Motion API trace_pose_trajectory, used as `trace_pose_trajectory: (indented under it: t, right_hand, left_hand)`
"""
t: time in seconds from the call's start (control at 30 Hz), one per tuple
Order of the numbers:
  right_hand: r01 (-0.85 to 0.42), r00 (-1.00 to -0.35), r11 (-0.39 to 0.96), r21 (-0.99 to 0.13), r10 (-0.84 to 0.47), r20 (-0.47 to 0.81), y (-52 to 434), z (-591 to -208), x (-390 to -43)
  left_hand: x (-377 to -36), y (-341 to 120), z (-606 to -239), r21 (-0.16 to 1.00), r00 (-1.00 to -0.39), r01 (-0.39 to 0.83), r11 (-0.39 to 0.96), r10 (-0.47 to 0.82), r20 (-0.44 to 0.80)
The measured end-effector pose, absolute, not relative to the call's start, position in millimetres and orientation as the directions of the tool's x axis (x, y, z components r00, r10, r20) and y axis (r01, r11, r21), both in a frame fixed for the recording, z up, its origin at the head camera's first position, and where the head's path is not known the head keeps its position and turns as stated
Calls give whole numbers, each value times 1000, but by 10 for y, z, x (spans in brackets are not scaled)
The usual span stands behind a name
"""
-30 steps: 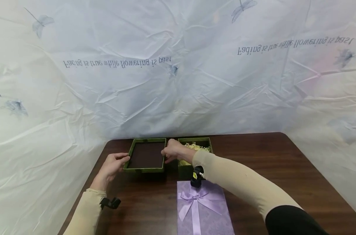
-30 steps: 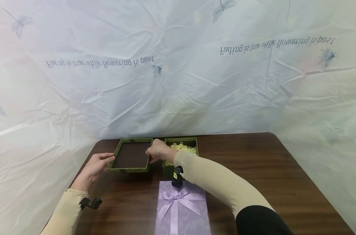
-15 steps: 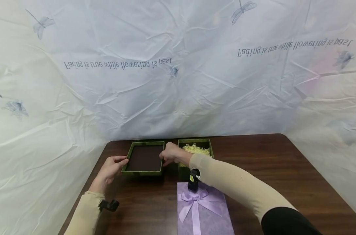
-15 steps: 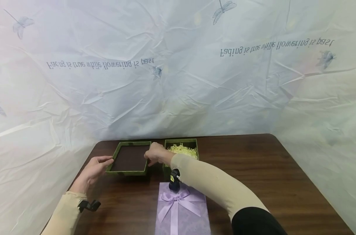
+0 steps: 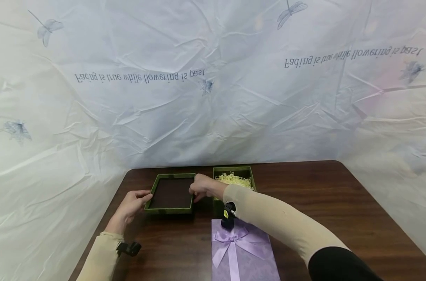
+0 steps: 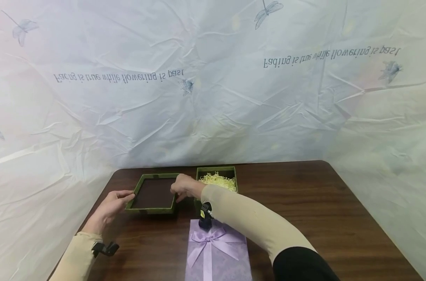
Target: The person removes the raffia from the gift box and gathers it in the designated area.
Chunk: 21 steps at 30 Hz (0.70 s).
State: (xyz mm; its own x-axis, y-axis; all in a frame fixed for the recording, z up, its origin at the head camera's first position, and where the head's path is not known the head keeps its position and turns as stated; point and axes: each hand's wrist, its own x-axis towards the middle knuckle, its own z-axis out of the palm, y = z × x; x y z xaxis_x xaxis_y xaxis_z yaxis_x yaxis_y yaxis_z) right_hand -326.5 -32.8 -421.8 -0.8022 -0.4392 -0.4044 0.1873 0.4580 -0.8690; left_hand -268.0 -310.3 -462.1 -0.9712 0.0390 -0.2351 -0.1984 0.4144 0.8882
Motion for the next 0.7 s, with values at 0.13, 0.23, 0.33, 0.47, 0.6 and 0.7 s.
trace_pose_trajectory:
  t: [0.13,0.23,0.33,0.47,0.6,0.7]
  right_hand:
    - [186,-793,470,-863,-446,-415,-338,-4211,-3256]
    - [179,-787,486,-856,-452,-421,-347,-4206,-3253]
    - [181,-786,482,-857,-453,-420,-359,-4204,-3253]
    - [165,-800,503,-848,-434,-413,-376,-4210,-3261]
    - [115,-819,595,-795,-396,-415,-387,-4216,-3273]
    - [89,-823,628,-773,-391,-413,-387,-4223,-3267]
  left_hand:
    - [-2670,-3106,-4648,882,-971,-203,424,29,-238]
    - [-2665,-3111,-4667,880,-971,-204,428,25,-237]
    - [-2661,-3119,-4671,879,-973,-197,434,25,-230]
    - [-2648,-3123,-4673,873,-973,-197,446,21,-231]
    - [-2632,-3123,-4688,867,-971,-209,453,12,-241]
    - [-2631,-3124,-4703,867,-971,-209,452,12,-241]
